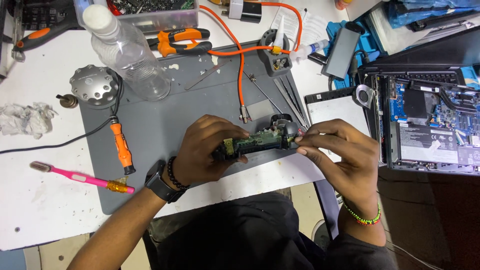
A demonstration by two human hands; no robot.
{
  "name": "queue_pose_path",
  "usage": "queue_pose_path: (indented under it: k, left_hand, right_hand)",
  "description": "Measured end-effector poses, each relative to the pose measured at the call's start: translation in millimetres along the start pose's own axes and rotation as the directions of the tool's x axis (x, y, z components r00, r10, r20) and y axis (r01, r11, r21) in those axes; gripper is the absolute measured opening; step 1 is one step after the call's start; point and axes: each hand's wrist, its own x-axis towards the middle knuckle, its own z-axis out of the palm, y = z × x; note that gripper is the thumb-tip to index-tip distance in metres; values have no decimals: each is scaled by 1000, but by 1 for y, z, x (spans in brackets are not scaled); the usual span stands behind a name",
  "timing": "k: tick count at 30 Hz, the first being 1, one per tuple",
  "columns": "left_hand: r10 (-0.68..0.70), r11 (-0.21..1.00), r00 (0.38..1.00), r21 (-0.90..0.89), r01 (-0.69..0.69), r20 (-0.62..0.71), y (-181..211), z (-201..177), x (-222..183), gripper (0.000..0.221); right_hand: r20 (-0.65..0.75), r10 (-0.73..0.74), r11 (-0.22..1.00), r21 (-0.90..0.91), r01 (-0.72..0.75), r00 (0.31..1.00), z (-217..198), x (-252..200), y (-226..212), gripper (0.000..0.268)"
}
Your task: Disassembling and reassembling a game controller on a repair bench.
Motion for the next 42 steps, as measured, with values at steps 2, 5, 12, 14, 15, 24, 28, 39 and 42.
queue_pose_path:
  k: [2, 5, 12, 14, 15, 24, 28, 39, 42]
  left_hand:
    - [5, 1000, 1000, 0, -5, 0, 1, 0, 0, 32]
    - [52, 998, 998, 41, -51, -21, 2, 2, 0, 29]
    - [107, 985, 994, 140, -104, -11, 3, 1, -2, 33]
    - [108, 983, 994, 152, -105, -10, 3, 3, -4, 36]
    - [125, 979, 992, 164, -119, -25, 2, 4, -4, 37]
    - [177, 966, 982, 203, -162, -59, 5, 6, -2, 39]
    - [168, 964, 984, 217, -152, -61, 4, 6, -3, 40]
    - [194, 959, 980, 219, -178, -53, -8, 9, -10, 36]
    - [195, 961, 980, 211, -181, -44, -8, 8, -8, 31]
  right_hand:
    - [5, 2, 1000, 4, -2, 1000, -1, -2, 2, 8]
    - [7, 38, 998, 50, -39, 999, -1, -5, 3, 7]
    - [-54, 84, 993, 92, -79, 995, 4, -13, 8, 14]
    - [-73, 113, 984, 147, -101, 991, 4, -15, 12, 21]
    - [-68, 100, 986, 143, -90, 993, 4, -13, 11, 19]
    - [9, -50, 998, 33, 49, 999, -5, -1, 1, 7]
    - [56, -132, 988, -70, 136, 990, -6, -2, 1, 10]
    - [27, -170, 972, -160, 172, 985, 6, -7, 5, 5]
    - [46, -197, 964, -174, 203, 979, 6, -7, 10, 5]
